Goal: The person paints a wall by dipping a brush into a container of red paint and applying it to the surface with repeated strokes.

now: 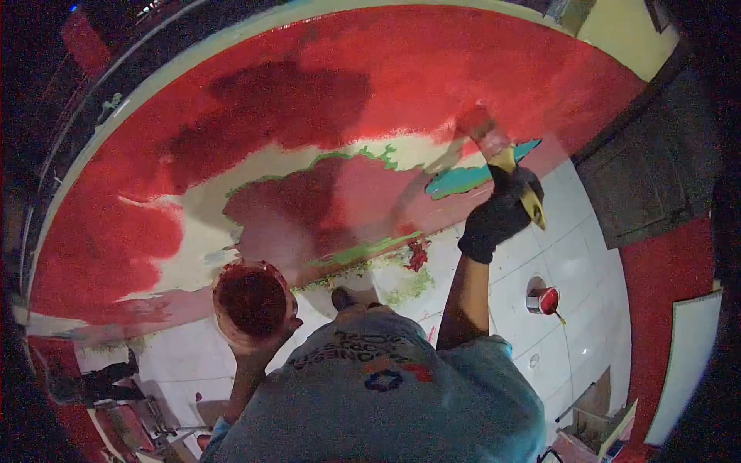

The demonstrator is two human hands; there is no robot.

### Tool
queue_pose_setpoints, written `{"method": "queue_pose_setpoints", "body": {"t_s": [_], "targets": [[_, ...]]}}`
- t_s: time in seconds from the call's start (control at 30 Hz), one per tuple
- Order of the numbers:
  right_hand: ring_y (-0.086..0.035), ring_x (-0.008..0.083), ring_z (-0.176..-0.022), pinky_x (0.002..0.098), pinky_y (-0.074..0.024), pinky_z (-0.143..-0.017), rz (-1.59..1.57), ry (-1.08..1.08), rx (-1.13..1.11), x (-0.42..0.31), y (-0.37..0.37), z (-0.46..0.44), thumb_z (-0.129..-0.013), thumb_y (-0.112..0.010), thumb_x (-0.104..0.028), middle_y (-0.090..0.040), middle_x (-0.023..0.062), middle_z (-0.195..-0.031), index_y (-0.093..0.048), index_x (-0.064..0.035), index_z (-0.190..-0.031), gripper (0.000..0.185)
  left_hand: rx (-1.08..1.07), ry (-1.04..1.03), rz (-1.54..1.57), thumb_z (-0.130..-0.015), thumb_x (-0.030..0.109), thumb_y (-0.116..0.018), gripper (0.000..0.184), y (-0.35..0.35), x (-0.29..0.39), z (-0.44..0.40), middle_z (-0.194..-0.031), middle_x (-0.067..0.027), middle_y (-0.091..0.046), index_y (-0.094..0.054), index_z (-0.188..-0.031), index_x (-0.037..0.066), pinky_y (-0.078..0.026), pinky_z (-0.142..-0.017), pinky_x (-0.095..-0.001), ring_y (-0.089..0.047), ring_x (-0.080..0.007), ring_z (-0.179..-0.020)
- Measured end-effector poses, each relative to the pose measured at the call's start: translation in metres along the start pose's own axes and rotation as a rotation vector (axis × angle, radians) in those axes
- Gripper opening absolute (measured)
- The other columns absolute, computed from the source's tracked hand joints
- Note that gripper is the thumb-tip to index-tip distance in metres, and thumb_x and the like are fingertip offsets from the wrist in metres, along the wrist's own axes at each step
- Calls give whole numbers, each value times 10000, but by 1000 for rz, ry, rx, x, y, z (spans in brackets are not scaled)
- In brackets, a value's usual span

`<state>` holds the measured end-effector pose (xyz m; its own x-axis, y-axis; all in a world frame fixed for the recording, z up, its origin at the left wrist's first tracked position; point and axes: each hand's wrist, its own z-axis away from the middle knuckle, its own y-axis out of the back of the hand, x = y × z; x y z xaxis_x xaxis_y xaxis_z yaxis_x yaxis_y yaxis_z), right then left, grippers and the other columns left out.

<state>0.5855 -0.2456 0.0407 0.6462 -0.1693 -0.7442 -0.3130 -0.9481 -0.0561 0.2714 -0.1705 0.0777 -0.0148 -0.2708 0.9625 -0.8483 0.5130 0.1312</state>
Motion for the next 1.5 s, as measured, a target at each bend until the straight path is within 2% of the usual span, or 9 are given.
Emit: {"method": "queue_pose_setpoints", "body": {"t_s": [0.13, 0.33, 0.4, 0.57, 0.67, 1.1, 1.2, 1.27, 1.5], "targets": [[-485, 133, -717, 272, -426, -613, -509, -202, 12, -12, -5, 2, -805, -556, -185, -486, 58, -789, -472, 4, -794, 207, 19, 91, 184, -612, 222, -730, 710, -2, 0, 0, -1102, -96, -452, -317, -1176, 99, -396, -852, -356, -461, -194, -992], [-501, 147, -783, 275, -426, -667, -447, -144, 169, -1, -5, 0, -802, -555, -147, -529, 83, -851, -510, -8, -802, 147, 48, 214, 470, -551, 163, -774, 795, -2, -1, 0, -1117, -97, -448, -303, -1187, 85, -376, -877, -329, -446, -179, -1021], [-505, 165, -797, 296, -410, -710, -135, 2, -157, -13, -4, 13, -791, -565, -133, -538, 97, -851, -535, -1, -831, 141, 56, 239, 515, -541, 153, -781, 809, 3, -10, 2, -1120, -97, -447, -301, -1189, 83, -373, -882, -324, -444, -176, -1026], [-501, 190, -804, 318, -411, -713, 79, 44, -270, -6, 13, 10, -781, -576, -143, -519, 95, -873, -497, 4, -839, 177, 4, 38, -29, -491, 183, -811, 845, 7, -23, 2, -1061, -63, -494, -319, -1161, 28, -385, -870, -303, -480, -155, -979], [-501, 178, -759, 308, -425, -677, -488, -225, -33, 26, -5, -3, -790, -566, -149, -516, 85, -840, -472, 4, -827, 183, 9, 34, -161, -499, 163, -800, 838, 11, -34, 4, -1032, -61, -509, -310, -1164, 27, -392, -862, -302, -493, -145, -959], [-496, 145, -765, 277, -423, -680, -353, -237, 20, -10, -9, 13, -807, -544, -154, -521, 71, -792, -497, 3, -816, 164, 87, 60, -106, -500, 158, -792, 825, -4, -15, -1, -1050, -82, -496, -317, -1155, 0, -392, -863, -305, -485, -145, -973], [-491, 149, -749, 279, -427, -674, -265, -163, 61, 26, -10, 5, -804, -550, -163, -524, 75, -797, -500, 6, -800, 176, 137, 288, 396, -494, 158, -788, 804, -5, -2, -3, -1058, -77, -492, -335, -1141, 10, -354, -902, -313, -465, -149, -1007], [-490, 165, -731, 297, -424, -674, -282, -215, 207, 36, -8, 12, -794, -557, -145, -534, 81, -806, -520, 13, -812, 164, -237, -165, -606, -501, 167, -784, 806, 18, -33, 0, -1067, -63, -487, -325, -1150, 29, -305, -939, -319, -448, -151, -1031], [-454, 173, -1019, 302, -335, -877, -132, -377, -645, -42, 22, 59, -849, -470, -194, -525, 98, -1069, -521, -18, -1061, 280, 54, 169, 196, -505, 209, -793, 874, 6, -44, 8, -1087, -81, -467, -269, -1183, 35, -332, -919, -326, -445, -161, -1030]]}}
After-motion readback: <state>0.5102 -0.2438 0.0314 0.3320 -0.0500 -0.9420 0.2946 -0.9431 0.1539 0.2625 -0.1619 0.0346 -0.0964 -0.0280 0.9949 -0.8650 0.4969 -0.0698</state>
